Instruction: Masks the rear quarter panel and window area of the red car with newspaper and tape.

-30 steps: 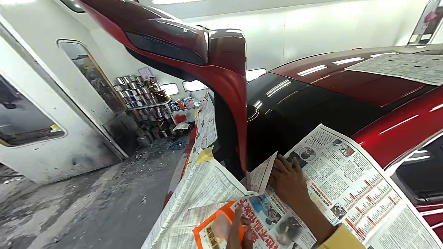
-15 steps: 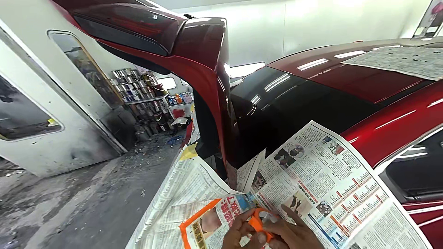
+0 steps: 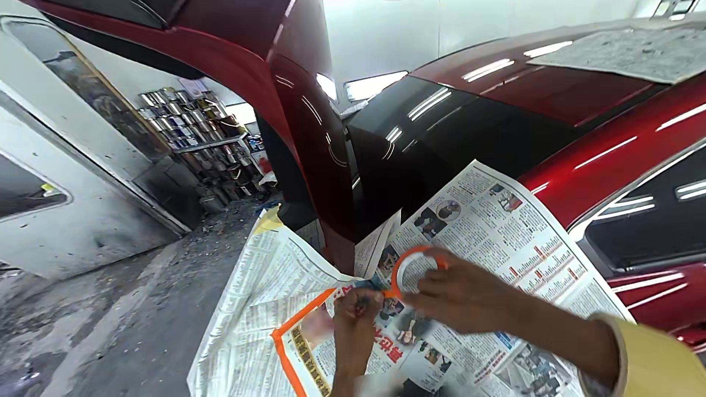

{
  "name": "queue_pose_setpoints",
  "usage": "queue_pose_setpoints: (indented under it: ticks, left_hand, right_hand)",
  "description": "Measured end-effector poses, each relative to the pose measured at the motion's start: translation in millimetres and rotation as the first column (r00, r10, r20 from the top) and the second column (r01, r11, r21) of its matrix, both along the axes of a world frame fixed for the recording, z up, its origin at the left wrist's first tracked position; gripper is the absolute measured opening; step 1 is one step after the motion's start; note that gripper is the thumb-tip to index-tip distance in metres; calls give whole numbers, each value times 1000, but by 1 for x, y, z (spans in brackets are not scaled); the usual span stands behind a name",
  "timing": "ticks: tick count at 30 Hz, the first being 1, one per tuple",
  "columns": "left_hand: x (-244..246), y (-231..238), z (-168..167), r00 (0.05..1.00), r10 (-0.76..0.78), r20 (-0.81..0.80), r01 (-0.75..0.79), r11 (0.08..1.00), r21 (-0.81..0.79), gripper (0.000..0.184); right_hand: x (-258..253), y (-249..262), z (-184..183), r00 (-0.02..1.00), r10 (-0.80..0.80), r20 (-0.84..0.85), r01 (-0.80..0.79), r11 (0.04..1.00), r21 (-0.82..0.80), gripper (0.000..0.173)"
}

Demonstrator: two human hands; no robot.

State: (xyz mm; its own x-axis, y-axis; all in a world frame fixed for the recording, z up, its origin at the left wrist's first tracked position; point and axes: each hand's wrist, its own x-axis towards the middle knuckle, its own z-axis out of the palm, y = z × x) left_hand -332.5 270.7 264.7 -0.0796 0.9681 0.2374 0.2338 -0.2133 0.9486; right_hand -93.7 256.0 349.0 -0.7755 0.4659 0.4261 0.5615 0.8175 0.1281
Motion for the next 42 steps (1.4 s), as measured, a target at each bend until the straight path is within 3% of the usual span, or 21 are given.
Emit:
queue_pose_setpoints:
  ticks: [4, 7, 15, 21, 42]
  left_hand:
    - [5, 20, -10, 981, 187, -57, -185, 982, 39, 14]
    - [1, 35, -13, 947, 316, -65, -318, 948, -22, 12]
    - [6, 58, 0, 874, 481, -63, -485, 862, -148, 9]
    - [14, 61, -2, 811, 570, -132, -583, 806, -106, 14]
    - [8, 61, 0, 741, 574, -347, -641, 759, -114, 30]
  right_hand:
    - [41, 35, 26, 994, -27, 108, 14, 992, 125, 31]
    - [84, 58, 45, 985, -101, 143, 72, 979, 192, 42]
    - [148, 98, 80, 886, -463, 41, 440, 864, 244, 49]
    - [148, 118, 103, 766, -637, 81, 619, 766, 171, 51]
    - [122, 143, 108, 751, -649, 117, 643, 760, 91, 36]
